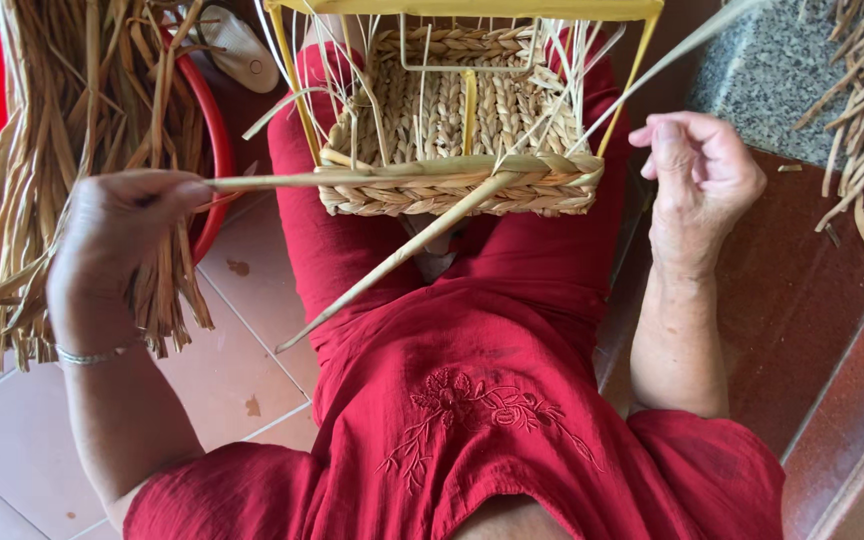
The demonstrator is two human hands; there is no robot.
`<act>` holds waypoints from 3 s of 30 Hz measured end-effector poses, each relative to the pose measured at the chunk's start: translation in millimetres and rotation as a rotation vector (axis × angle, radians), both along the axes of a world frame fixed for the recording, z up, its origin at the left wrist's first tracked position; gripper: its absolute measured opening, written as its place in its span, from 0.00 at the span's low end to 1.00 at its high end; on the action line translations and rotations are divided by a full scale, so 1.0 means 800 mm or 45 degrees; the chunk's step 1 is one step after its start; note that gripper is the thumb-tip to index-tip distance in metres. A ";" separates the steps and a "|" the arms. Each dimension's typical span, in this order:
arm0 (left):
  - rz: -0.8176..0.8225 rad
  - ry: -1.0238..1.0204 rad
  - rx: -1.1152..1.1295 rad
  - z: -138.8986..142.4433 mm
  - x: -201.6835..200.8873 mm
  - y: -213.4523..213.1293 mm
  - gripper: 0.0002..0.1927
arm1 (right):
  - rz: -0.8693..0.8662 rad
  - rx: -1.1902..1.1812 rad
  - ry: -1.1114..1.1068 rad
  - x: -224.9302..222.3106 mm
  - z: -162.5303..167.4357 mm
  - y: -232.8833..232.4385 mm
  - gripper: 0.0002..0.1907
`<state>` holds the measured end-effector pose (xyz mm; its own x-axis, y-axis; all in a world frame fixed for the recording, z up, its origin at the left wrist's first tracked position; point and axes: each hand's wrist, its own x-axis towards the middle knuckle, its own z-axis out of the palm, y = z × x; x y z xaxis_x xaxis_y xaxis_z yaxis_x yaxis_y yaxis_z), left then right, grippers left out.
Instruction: The person sits on the floor and weaves a rectangular basket from dried palm or grass strips around a bamboo frame, braiding and tucking strips along the sides and rim, and pulling new strips from a pile beside them to continue the weave.
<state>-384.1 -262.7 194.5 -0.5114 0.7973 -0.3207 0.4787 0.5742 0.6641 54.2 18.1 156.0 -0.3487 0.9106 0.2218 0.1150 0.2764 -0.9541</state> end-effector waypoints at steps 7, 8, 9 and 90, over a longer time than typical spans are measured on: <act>-0.343 1.167 0.213 0.023 0.075 0.023 0.23 | 0.128 0.291 -0.228 -0.014 0.013 -0.057 0.04; -0.372 1.002 0.306 0.026 0.096 0.026 0.20 | 0.216 0.315 -0.240 -0.025 0.021 -0.064 0.06; -0.448 0.841 0.443 0.019 0.128 0.033 0.19 | 0.308 0.342 -0.248 -0.039 0.028 -0.070 0.08; 0.229 -1.025 0.755 -0.109 0.192 0.039 0.17 | 0.132 1.216 -0.649 -0.169 0.004 0.053 0.07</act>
